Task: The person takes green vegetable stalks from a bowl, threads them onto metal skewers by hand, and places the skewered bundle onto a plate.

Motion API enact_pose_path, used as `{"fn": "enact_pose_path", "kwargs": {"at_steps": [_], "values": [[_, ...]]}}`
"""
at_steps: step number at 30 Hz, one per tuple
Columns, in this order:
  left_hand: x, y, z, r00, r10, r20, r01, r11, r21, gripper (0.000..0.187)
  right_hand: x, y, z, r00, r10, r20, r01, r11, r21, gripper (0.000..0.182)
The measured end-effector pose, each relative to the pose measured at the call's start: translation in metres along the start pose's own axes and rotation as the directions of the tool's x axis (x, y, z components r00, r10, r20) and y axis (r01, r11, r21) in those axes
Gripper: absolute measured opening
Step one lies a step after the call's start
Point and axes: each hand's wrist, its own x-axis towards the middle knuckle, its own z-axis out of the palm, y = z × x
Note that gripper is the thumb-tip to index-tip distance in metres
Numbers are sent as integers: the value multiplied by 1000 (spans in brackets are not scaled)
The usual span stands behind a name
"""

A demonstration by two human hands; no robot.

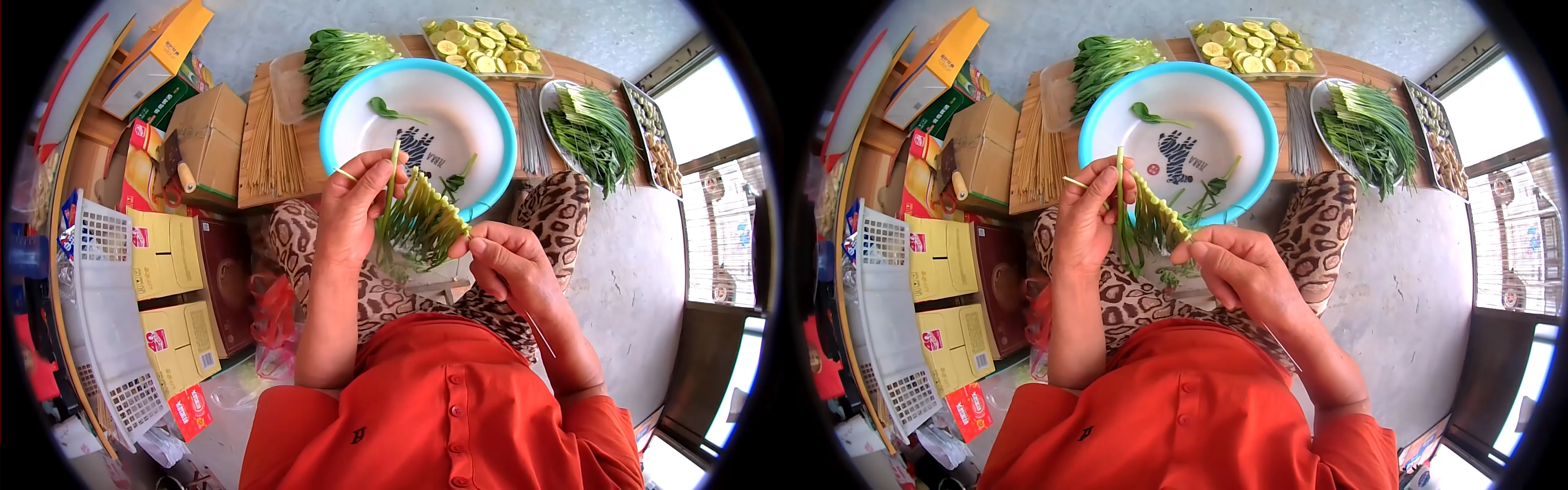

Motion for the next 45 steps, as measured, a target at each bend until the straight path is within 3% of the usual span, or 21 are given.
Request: {"fn": "enact_pose_path", "kwargs": {"at_steps": [10,15,25,33,45], "values": [[1,-1,1,1000,27,-13,-26,1000,10,21,-1,1,-3,1000,2,4,-2,1000,-1,27],[-1,1,-1,999,50,-20,-48,994,101,23,-1,3,-6,1000,10,5,-10,1000,1,26],[-1,5,-1,1000,-13,23,11,997,71,22,-4,4,-12,1000,17,23,-17,1000,-10,25],[1,3,-11,987,-35,156,26,998,59,25,-5,7,-18,999,28,45,-28,999,16,26],[2,-1,-5,970,-95,224,73,992,105,22,-3,8,-19,997,52,56,-55,997,46,27]]}}
